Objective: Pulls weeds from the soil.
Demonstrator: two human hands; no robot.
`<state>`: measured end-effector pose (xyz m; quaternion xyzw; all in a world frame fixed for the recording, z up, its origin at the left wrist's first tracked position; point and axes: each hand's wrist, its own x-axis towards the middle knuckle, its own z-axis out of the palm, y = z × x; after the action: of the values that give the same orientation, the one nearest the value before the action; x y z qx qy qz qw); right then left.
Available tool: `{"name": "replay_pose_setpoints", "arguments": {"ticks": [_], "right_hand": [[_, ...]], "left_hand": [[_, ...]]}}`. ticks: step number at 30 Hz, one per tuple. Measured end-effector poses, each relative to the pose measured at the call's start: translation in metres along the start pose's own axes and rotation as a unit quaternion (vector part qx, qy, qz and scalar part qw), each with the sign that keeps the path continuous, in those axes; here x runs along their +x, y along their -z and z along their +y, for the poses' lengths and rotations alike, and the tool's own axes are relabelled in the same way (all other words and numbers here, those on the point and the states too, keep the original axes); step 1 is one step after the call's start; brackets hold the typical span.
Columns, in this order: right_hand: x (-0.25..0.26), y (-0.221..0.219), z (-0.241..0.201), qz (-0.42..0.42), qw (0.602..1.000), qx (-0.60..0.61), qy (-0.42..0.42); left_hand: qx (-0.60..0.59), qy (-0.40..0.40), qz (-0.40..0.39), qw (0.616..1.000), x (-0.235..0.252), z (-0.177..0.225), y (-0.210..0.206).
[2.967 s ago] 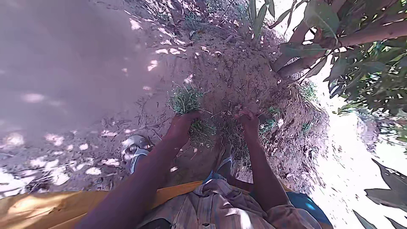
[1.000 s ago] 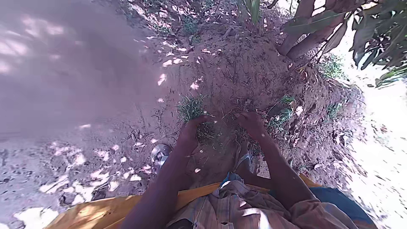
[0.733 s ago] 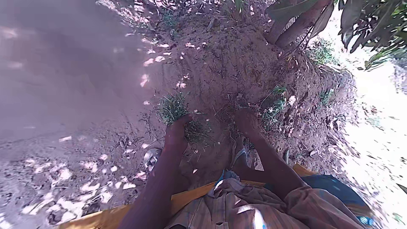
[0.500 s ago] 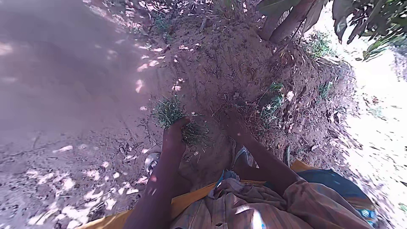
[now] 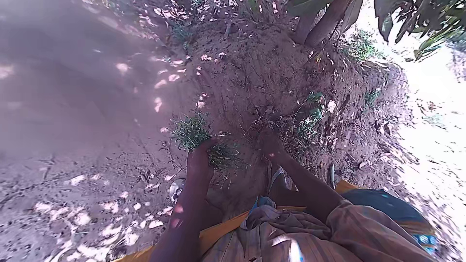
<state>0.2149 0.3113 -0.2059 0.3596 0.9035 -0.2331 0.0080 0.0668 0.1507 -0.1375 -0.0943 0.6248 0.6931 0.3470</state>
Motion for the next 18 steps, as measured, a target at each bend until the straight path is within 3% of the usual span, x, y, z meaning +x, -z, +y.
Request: {"name": "replay_pose_setpoints", "arguments": {"ticks": [6,10,12,15,18], "right_hand": [[-0.011,0.012,-0.006,-0.005,0.997,0.072,-0.003],[0.013,0.042,-0.011,0.134,0.984,0.117,0.018],[0.029,0.064,-0.007,0.162,0.977,0.140,-0.012],[0.051,0.085,-0.001,0.058,0.984,0.144,-0.083],[0.079,0.070,0.006,-0.074,0.984,0.105,-0.124]], "left_hand": [[-0.010,0.004,0.004,1.000,0.002,-0.001,0.000],[-0.002,0.011,0.009,1.000,0.003,0.000,0.000],[0.001,0.019,0.015,1.000,0.004,0.002,0.000],[0.006,0.019,0.015,1.000,0.006,0.003,0.003],[0.004,0.017,0.011,1.000,0.010,0.001,0.007]]}}
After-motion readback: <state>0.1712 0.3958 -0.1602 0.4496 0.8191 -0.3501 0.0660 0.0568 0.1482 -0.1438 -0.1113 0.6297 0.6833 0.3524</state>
